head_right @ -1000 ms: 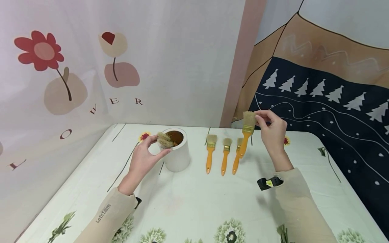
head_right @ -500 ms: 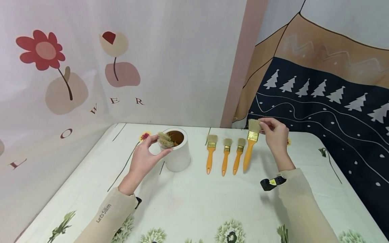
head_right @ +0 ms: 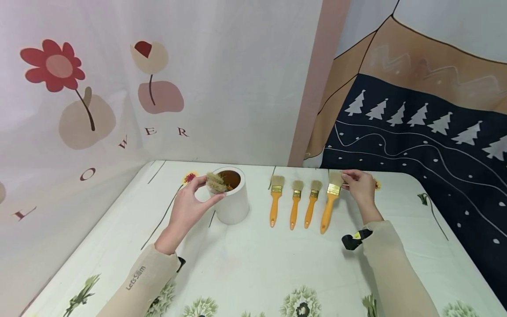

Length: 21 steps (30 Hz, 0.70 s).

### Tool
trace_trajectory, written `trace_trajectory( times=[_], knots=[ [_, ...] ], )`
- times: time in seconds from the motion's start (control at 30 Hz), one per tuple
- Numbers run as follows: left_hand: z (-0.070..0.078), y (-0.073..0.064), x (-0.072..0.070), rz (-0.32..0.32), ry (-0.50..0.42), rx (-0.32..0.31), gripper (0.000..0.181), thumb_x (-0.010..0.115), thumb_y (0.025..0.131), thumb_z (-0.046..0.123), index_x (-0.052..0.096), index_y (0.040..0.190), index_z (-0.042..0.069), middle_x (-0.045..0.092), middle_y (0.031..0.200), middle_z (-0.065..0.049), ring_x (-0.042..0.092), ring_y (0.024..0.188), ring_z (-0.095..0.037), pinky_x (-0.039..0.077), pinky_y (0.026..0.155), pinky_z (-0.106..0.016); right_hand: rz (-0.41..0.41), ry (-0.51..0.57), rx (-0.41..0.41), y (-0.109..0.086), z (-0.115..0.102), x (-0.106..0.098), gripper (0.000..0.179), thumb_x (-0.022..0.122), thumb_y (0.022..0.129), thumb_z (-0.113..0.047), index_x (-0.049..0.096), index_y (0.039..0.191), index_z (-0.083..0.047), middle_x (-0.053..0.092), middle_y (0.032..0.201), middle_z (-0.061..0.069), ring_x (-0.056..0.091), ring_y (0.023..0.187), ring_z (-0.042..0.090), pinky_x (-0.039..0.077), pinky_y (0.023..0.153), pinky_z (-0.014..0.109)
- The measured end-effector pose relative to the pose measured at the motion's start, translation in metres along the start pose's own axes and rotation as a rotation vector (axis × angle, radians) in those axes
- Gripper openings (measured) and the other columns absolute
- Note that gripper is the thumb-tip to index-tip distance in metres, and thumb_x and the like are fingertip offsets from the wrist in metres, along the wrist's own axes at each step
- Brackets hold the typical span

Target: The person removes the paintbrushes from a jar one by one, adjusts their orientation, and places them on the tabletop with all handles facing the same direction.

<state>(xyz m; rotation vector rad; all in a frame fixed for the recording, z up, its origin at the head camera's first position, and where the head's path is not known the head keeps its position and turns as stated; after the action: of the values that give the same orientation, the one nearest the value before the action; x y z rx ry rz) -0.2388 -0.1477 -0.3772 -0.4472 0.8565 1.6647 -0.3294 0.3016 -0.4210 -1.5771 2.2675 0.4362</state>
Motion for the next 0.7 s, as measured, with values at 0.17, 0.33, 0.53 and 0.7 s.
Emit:
trace_trajectory(
  times=[0.17,0.33,0.53,0.7],
  knots=[
    [0.000,0.000,0.000,0.001,-0.003,0.004,0.080,0.083,0.075,0.051,0.056,0.138,0.010,0.064,0.135,-0.010,0.058,0.128,-0.033,0.048,0.103,-0.051,-0.067,0.028,0.058,-0.001,0.003,0.001,0.036,0.058,0.100,-0.008,0.059,0.130,0.011,0.052,0.069,-0.030,0.056,0.063,-0.010,0.056,0.062,0.012],
    [-0.001,0.001,0.001,0.004,0.000,0.006,0.080,0.084,0.075,0.051,0.056,0.138,0.010,0.065,0.135,-0.010,0.058,0.127,-0.032,0.048,0.103,-0.051,-0.079,-0.020,0.128,0.003,0.014,0.006,0.036,0.056,0.101,-0.010,0.059,0.133,0.006,0.063,0.085,-0.014,0.057,0.060,-0.010,0.055,0.061,0.011],
    [0.000,0.001,0.000,0.007,0.003,0.008,0.080,0.084,0.074,0.051,0.056,0.138,0.010,0.065,0.134,-0.010,0.058,0.127,-0.032,0.048,0.102,-0.051,-0.092,-0.096,0.156,0.007,0.022,0.012,0.034,0.051,0.104,-0.011,0.060,0.133,0.003,0.060,0.128,0.022,0.055,0.062,-0.008,0.053,0.062,0.009],
    [0.001,0.001,-0.001,0.008,0.002,0.000,0.080,0.084,0.075,0.051,0.056,0.138,0.011,0.066,0.134,-0.009,0.058,0.127,-0.032,0.048,0.102,-0.051,-0.099,-0.126,0.135,0.007,0.022,0.016,0.032,0.051,0.103,-0.011,0.060,0.131,0.004,0.059,0.130,0.026,0.055,0.064,-0.005,0.052,0.061,0.008]
  ],
)
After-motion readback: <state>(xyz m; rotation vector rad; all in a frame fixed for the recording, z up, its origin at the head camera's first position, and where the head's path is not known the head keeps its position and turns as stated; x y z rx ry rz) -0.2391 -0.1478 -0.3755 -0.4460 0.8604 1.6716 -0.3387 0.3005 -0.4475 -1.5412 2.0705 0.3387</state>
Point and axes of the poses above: each hand's wrist, its own y-axis towards the middle knuckle, its own x-axis out of the palm, z = x × y, the point moved 2 cm from there along y, towards the middle knuckle
